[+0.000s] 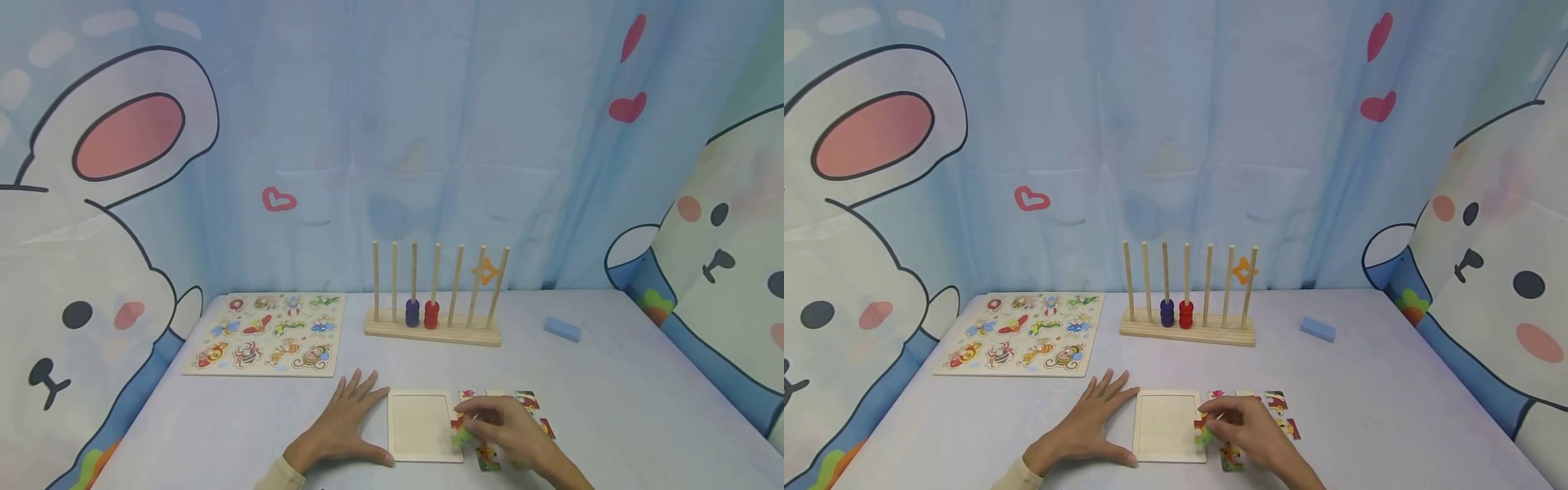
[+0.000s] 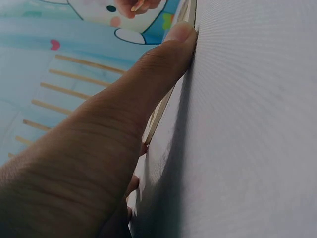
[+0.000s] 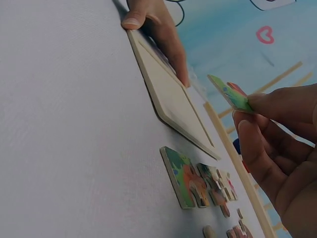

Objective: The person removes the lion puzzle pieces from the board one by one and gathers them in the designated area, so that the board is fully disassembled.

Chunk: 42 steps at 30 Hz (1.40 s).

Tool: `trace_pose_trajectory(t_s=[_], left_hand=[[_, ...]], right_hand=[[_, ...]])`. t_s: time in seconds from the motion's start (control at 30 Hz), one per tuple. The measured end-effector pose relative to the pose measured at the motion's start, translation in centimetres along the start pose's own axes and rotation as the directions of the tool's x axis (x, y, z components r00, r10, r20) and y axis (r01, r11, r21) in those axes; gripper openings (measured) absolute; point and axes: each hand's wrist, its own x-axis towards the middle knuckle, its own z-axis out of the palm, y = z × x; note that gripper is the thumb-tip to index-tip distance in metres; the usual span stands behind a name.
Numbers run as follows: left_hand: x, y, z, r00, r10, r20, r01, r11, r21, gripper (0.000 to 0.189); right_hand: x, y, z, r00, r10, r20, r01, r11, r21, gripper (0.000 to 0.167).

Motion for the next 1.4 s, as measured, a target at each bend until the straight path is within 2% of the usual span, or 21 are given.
trace_pose_trajectory(t_s=[0.27, 0.43, 0.6, 0.87, 1.03, 1.4], left_hand=[[0.0, 0.0, -0.1, 1.0, 0.005, -0.004, -0.005, 1.0, -0.004, 0.107], [0.0, 0.1, -0.2, 1.0, 0.007, -0.004, -0.007, 1.0, 0.001, 0.107], [0.0, 0.2, -0.2, 1.0, 0.007, -0.002, -0.007, 1.0, -0.001, 0.106], [0.0, 0.1, -0.1, 1.0, 0.003, -0.001, -0.003, 1.0, -0.007, 0.106], [0.0, 0.0, 0.0, 1.0, -0.003, 0.002, 0.003, 1.0, -0.01, 0.106], [-0.1, 0.1, -0.1, 1.0, -0.005, 0.002, 0.005, 1.0, -0.008, 0.107]], right_hand=[[-0.8, -0.3, -0.9, 0.998, 0.059, -0.011, -0.058, 0.998, 0.038, 0.034], [-1.6, 0.2, -1.8, 0.998, 0.055, -0.023, -0.054, 0.997, 0.048, 0.033], [-2.4, 0.6, -2.8, 0.993, 0.103, -0.052, -0.101, 0.994, 0.04, 0.034], [-3.0, 0.9, -3.9, 0.986, 0.147, -0.085, -0.149, 0.989, -0.023, 0.037], [-3.5, 1.1, -4.7, 0.984, 0.161, -0.071, -0.166, 0.984, -0.067, 0.038], [-4.4, 1.9, -6.2, 0.977, 0.205, -0.053, -0.208, 0.975, -0.08, 0.036]])
